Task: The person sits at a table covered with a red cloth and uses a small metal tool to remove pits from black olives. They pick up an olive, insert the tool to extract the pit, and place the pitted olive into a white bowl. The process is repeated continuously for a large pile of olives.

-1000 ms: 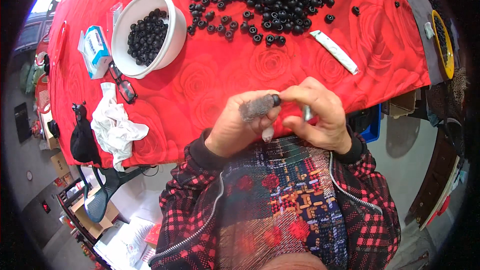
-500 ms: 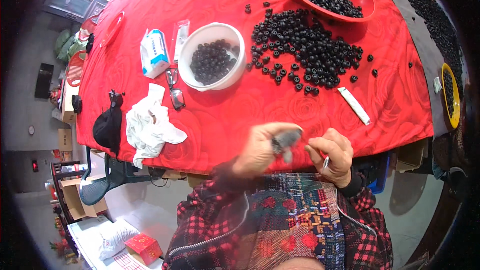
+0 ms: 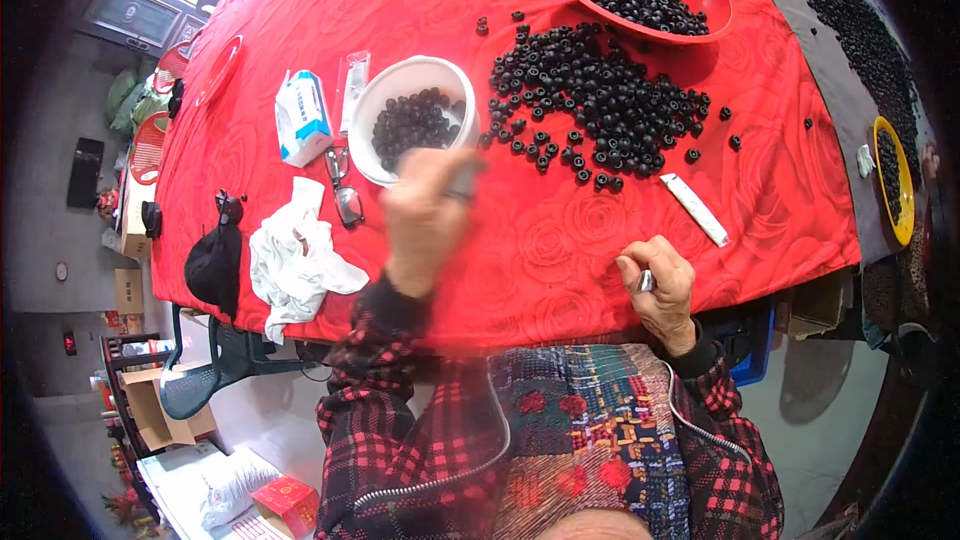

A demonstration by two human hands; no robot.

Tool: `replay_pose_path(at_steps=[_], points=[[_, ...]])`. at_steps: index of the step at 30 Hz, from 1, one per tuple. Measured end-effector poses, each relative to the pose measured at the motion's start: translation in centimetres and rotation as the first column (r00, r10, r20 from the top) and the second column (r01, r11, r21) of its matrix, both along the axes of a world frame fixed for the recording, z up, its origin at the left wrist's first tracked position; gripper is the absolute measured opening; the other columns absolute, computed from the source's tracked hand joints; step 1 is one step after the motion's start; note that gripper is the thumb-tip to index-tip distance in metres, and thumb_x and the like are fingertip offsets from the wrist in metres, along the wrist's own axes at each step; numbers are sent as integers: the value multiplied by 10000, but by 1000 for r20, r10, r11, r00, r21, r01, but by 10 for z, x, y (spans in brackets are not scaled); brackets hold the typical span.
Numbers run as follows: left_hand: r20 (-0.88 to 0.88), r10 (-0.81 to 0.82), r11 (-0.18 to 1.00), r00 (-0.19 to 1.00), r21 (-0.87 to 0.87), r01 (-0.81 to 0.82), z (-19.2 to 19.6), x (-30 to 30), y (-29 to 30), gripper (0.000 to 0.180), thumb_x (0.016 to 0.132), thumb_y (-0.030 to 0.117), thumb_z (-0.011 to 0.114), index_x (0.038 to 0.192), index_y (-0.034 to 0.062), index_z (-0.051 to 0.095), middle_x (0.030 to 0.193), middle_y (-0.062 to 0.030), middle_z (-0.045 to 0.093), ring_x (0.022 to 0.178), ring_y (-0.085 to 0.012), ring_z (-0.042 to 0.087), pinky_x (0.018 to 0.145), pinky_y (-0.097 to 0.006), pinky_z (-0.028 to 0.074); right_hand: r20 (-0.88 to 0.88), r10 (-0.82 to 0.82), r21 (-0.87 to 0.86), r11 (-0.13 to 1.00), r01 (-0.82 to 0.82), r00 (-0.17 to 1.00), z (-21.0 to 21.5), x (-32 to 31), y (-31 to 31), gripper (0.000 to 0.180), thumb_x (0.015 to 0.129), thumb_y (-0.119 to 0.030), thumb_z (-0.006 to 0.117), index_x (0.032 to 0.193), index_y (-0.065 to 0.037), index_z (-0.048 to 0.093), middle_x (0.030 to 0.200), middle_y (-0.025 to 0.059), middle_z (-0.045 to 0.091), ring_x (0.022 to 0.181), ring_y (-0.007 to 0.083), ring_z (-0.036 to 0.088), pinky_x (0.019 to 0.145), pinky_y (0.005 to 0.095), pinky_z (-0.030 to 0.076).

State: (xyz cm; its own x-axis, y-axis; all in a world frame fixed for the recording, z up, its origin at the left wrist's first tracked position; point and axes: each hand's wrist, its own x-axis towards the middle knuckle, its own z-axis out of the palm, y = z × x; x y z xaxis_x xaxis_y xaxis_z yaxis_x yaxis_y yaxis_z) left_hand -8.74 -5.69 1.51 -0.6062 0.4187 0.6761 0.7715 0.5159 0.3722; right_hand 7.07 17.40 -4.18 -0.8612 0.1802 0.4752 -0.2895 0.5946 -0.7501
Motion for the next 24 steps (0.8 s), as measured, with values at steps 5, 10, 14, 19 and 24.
replay_pose_path(at_steps=[5,10,14,19,24], points=[[317,16,999,948,-46,-1,-51,0,44,158,767,117,705,902,44,672,814,-136,623,712,-282,623,630,-374,496,-5,43,-9,999,-43,999,0,-2,-2,159,724,23,705,820,-27,590,654,90,492,538,229,502,478,338,375],[305,28,995,952,-103,4,-63,-4,62,206,767,175,712,916,48,649,849,-150,614,743,-332,612,641,-410,490,-15,59,17,998,-59,998,0,-2,-3,159,718,28,703,813,-26,587,642,93,490,541,234,508,477,344,380],[305,-1,997,952,-74,25,-66,7,60,203,766,129,701,938,47,631,865,-157,604,752,-347,606,644,-416,486,5,67,47,997,-67,998,-1,-3,-3,150,721,25,697,809,-27,586,635,93,493,541,237,508,479,344,383],[820,-570,800,52,569,-190,-43,37,45,255,859,119,624,1088,7,620,854,-72,619,729,-163,614,563,-287,500,41,69,62,996,-71,997,2,-4,-2,153,725,22,694,823,-26,586,645,96,501,545,237,506,484,342,384],[608,-746,665,-271,668,-333,-47,67,38,274,947,172,533,1148,-5,590,893,-47,611,718,-111,583,544,-238,495,93,121,-59,992,-116,988,21,-7,-7,230,734,17,691,947,-25,617,705,93,519,573,215,516,498,337,391]])
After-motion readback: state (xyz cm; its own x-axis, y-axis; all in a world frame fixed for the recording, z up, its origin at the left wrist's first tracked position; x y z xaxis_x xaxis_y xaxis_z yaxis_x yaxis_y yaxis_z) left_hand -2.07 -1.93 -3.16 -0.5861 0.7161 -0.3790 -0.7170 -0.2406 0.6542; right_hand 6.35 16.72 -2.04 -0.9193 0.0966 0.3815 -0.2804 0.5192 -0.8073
